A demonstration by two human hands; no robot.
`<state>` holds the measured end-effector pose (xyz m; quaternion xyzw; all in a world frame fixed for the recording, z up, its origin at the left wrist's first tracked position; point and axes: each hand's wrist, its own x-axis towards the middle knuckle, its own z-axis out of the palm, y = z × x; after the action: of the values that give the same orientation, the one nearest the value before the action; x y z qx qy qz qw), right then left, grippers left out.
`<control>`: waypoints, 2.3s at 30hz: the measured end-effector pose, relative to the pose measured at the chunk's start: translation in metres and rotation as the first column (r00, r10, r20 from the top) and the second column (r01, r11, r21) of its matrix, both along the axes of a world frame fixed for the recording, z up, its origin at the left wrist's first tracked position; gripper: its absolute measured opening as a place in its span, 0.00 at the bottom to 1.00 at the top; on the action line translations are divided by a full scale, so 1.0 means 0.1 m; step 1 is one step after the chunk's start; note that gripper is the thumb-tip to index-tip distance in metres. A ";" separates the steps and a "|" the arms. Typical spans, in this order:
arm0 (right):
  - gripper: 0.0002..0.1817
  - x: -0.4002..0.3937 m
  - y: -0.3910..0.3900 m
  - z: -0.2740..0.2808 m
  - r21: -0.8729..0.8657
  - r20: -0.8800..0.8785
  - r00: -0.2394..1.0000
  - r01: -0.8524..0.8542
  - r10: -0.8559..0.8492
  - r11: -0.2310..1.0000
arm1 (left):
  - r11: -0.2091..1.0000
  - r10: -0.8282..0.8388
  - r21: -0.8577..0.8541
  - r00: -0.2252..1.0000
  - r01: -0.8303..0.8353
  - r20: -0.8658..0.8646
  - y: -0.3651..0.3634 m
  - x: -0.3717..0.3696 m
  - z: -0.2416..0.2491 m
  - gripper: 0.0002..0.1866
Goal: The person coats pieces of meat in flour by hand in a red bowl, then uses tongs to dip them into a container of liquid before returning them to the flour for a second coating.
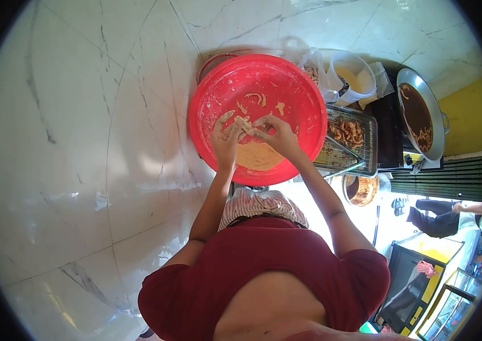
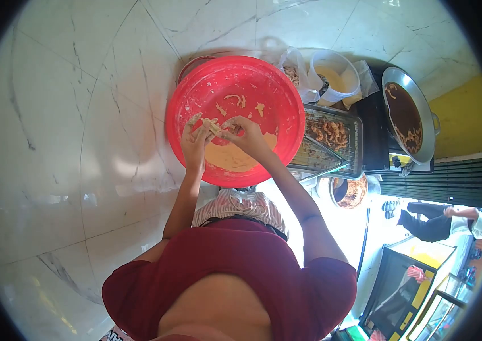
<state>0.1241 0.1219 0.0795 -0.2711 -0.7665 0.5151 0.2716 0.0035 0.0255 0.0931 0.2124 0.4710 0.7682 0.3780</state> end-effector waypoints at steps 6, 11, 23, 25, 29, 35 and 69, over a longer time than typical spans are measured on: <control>0.11 -0.03 0.04 -0.10 0.056 -0.102 0.993 -0.047 0.053 0.997 | 0.997 -0.061 -0.040 0.995 0.058 -0.081 -0.04 0.03 0.00 0.19; 0.11 0.00 0.02 -0.08 -0.129 -0.129 0.988 -0.098 0.082 0.987 | 1.000 -0.008 -0.024 0.996 0.006 -0.088 -0.04 0.03 0.03 0.20; 0.17 0.02 -0.01 0.06 -0.270 -0.103 0.992 -0.102 0.077 0.957 | 0.996 0.080 -0.020 0.991 -0.082 -0.110 -0.04 0.03 -0.01 0.19; 0.17 0.02 0.02 0.00 -0.341 -0.124 0.989 -0.123 0.085 0.932 | 0.995 0.102 -0.009 0.991 -0.103 -0.084 -0.04 0.03 0.01 0.19; 0.15 0.04 0.02 0.01 -0.432 -0.195 0.976 -0.169 0.091 0.886 | 0.994 0.105 -0.034 0.993 -0.107 -0.052 -0.04 0.02 0.04 0.21; 0.11 0.03 -0.01 -0.04 -0.400 -0.249 0.968 -0.129 0.028 0.907 | 0.998 -0.012 -0.058 0.990 0.004 -0.142 -0.03 0.06 0.07 0.25; 0.20 0.32 0.44 -0.25 -0.465 -0.238 0.971 -0.106 -0.009 0.879 | 0.991 0.083 -0.106 0.996 -0.086 -0.035 0.12 -0.06 -0.04 0.23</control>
<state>0.1563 0.1654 0.0550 -0.2475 -0.5864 0.7218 0.2718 -0.0024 0.0372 0.0889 0.1835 0.5260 0.7537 0.3487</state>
